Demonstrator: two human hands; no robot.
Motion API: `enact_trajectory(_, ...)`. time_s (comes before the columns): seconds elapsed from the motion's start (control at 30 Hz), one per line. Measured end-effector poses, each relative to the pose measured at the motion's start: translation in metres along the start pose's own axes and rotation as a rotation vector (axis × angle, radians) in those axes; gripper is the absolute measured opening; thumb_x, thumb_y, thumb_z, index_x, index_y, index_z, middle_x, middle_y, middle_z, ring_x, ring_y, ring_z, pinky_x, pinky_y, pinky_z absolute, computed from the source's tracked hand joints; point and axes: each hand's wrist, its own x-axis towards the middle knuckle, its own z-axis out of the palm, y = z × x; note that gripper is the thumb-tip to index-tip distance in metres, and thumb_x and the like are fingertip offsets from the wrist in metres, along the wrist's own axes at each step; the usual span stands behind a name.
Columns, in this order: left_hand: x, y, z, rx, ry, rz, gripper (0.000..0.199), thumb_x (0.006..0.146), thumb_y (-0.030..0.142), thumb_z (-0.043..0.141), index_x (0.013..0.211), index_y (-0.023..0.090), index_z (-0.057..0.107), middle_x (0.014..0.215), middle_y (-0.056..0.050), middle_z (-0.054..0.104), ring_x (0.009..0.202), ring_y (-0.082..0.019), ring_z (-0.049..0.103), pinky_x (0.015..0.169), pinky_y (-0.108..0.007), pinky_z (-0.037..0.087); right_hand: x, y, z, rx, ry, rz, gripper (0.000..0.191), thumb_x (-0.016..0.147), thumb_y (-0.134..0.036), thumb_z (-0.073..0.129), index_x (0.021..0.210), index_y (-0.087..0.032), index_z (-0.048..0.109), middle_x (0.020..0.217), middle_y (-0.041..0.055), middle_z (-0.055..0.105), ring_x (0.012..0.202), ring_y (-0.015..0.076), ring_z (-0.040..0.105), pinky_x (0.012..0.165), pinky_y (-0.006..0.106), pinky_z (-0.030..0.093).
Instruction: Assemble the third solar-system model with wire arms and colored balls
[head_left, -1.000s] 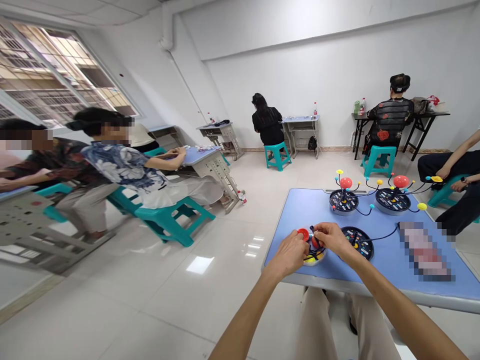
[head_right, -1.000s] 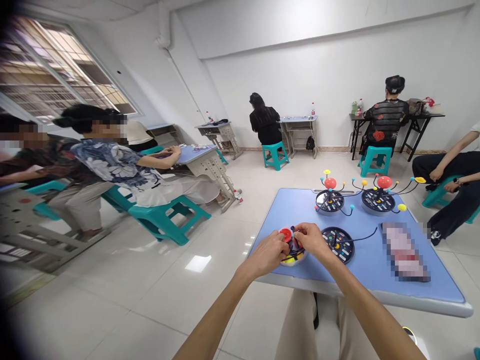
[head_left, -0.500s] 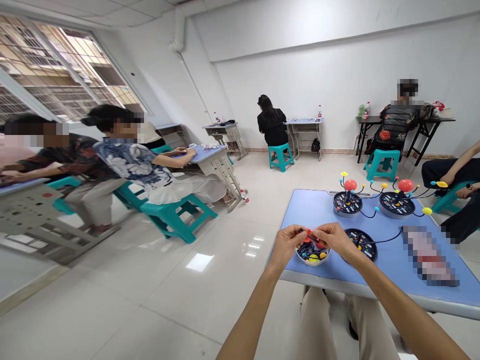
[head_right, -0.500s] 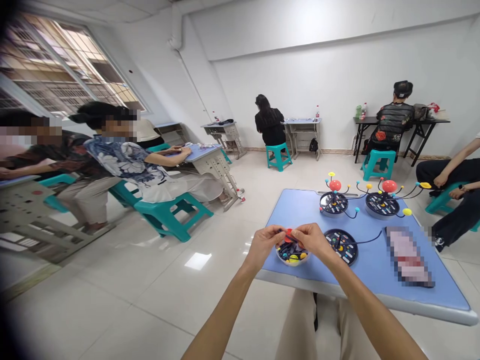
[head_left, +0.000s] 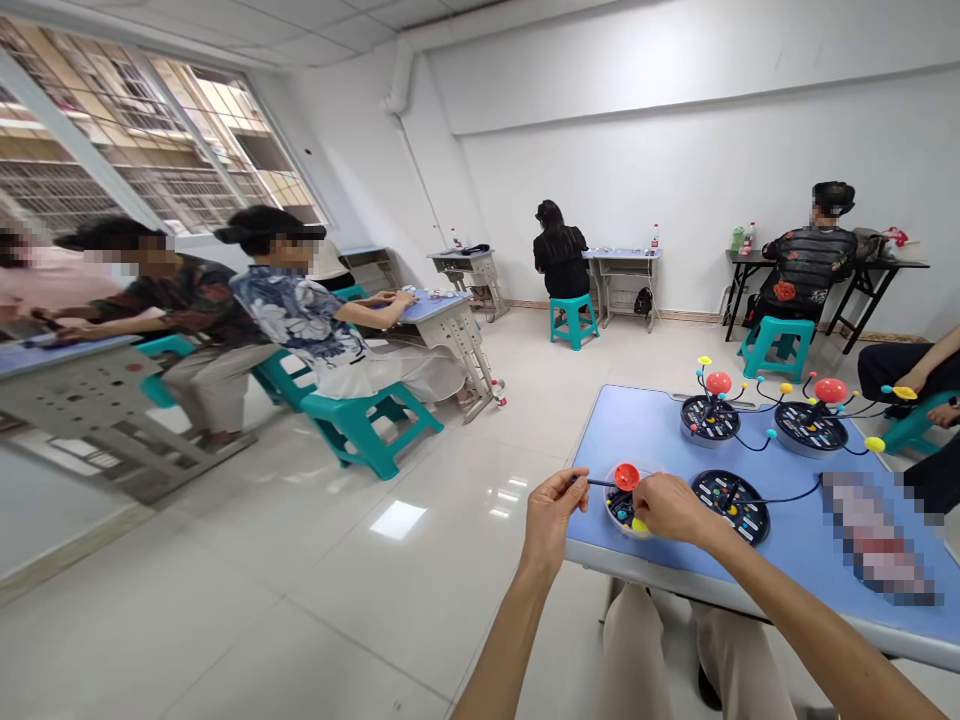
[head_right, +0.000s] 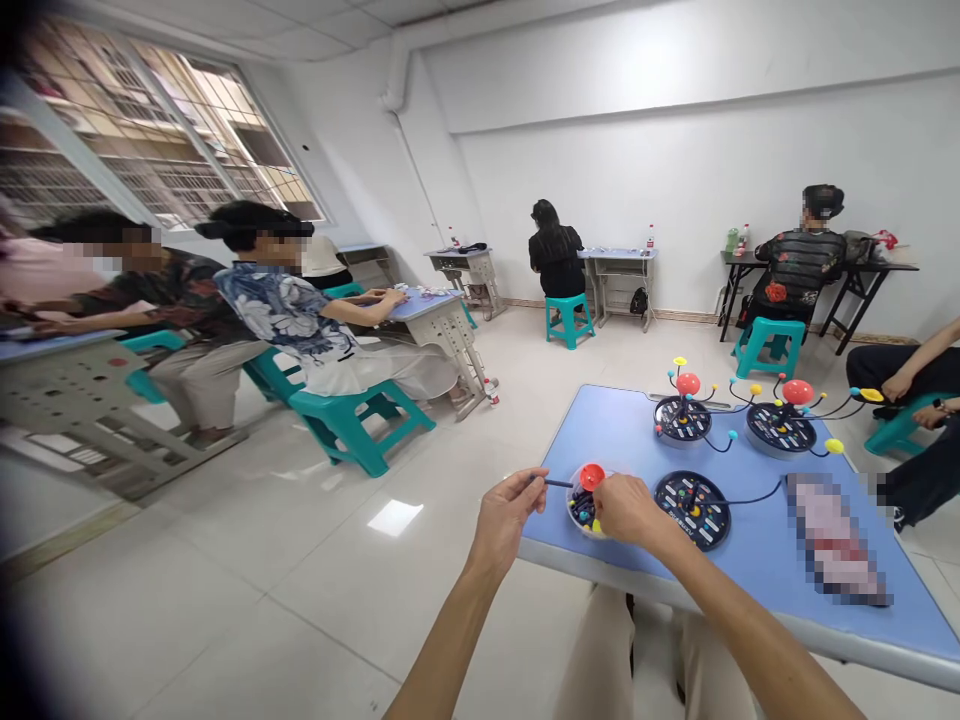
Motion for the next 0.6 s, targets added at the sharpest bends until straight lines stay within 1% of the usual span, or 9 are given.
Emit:
enact_trajectory(0.07,-0.003,0.002,0.002,-0.022,-0.005,-0.008,0.031,0.062,0.033,0.08,0.085,0.013,0.073,0.059,0.003,0.059,0.055,-0.008,0.05,0.058,-0.024,0.04,-0.001,0.004,-0.007,0.032,0.04,-0.002,0.021,0.073,-0.007,0.051,0.066,-0.017,0.068,0.067,0.0042,0.066,0.064,0.0157,0.056,0.056,0.026,0.028)
enact_trajectory(0.13,-0.007,0.004,0.004,-0.057,-0.015,-0.017,0.032,0.062,0.032,0.08,0.086,0.013,0.073,0.062,0.002,0.061,0.056,-0.009,0.052,0.059,-0.023,0.042,-0.003,0.01,-0.015,0.16,0.102,0.001,0.023,0.079,-0.012,0.047,0.082,-0.018,0.069,0.065,0.0012,0.062,0.06,0.0135,0.052,0.055,0.025,0.029)
enact_trajectory(0.17,-0.01,0.006,0.005,-0.08,-0.018,-0.022,0.032,0.062,0.032,0.08,0.086,0.012,0.073,0.064,0.001,0.062,0.057,-0.009,0.053,0.059,-0.024,0.043,-0.006,0.013,-0.02,0.313,0.134,0.006,0.024,0.08,-0.014,0.047,0.091,-0.018,0.068,0.063,-0.0006,0.06,0.057,0.0123,0.048,0.054,0.024,0.029)
enact_trajectory(0.23,-0.016,0.009,0.01,-0.134,-0.02,-0.03,0.032,0.063,0.032,0.08,0.087,0.012,0.073,0.068,-0.001,0.065,0.06,-0.01,0.056,0.061,-0.024,0.046,-0.014,0.019,-0.028,0.775,0.182,0.011,0.023,0.079,-0.02,0.052,0.097,-0.018,0.066,0.061,-0.0033,0.054,0.051,0.0101,0.041,0.05,0.023,0.028)
enact_trajectory(0.3,-0.023,0.011,0.015,-0.185,-0.02,-0.03,0.03,0.064,0.032,0.08,0.086,0.013,0.073,0.07,-0.002,0.066,0.062,-0.011,0.058,0.063,-0.025,0.048,-0.024,0.024,-0.033,1.259,0.182,0.012,0.018,0.075,-0.024,0.061,0.09,-0.016,0.067,0.062,-0.0031,0.053,0.051,0.0085,0.038,0.048,0.022,0.026)
enact_trajectory(0.37,-0.03,0.013,0.023,-0.226,-0.015,-0.023,0.029,0.065,0.032,0.08,0.086,0.013,0.072,0.071,-0.003,0.068,0.063,-0.011,0.06,0.065,-0.026,0.05,-0.035,0.028,-0.035,1.57,0.151,0.004,0.017,0.071,-0.025,0.069,0.084,-0.013,0.07,0.065,-0.0005,0.054,0.054,0.008,0.04,0.048,0.021,0.026)
enact_trajectory(0.47,-0.037,0.011,0.036,-0.28,0.012,-0.001,0.029,0.066,0.032,0.08,0.086,0.013,0.072,0.071,-0.004,0.069,0.066,-0.013,0.062,0.067,-0.026,0.052,-0.045,0.031,-0.033,1.852,0.128,-0.018,0.026,0.063,-0.017,0.077,0.087,-0.01,0.074,0.071,0.003,0.057,0.059,0.0083,0.045,0.05,0.021,0.033)
enact_trajectory(0.53,-0.04,0.01,0.044,-0.312,0.037,0.013,0.03,0.065,0.033,0.081,0.085,0.014,0.071,0.07,-0.004,0.069,0.067,-0.013,0.063,0.067,-0.026,0.053,-0.047,0.032,-0.03,1.961,0.138,-0.032,0.03,0.06,-0.014,0.08,0.088,-0.008,0.074,0.074,0.004,0.057,0.062,0.0083,0.047,0.053,0.02,0.037)
enact_trajectory(0.6,-0.043,0.008,0.051,-0.329,0.051,0.016,0.03,0.063,0.032,0.082,0.085,0.014,0.071,0.069,-0.003,0.069,0.067,-0.014,0.063,0.066,-0.026,0.053,-0.048,0.032,-0.026,2.025,0.175,-0.04,0.028,0.062,-0.017,0.082,0.087,-0.007,0.074,0.072,0.0029,0.055,0.061,0.0072,0.045,0.051,0.018,0.037)
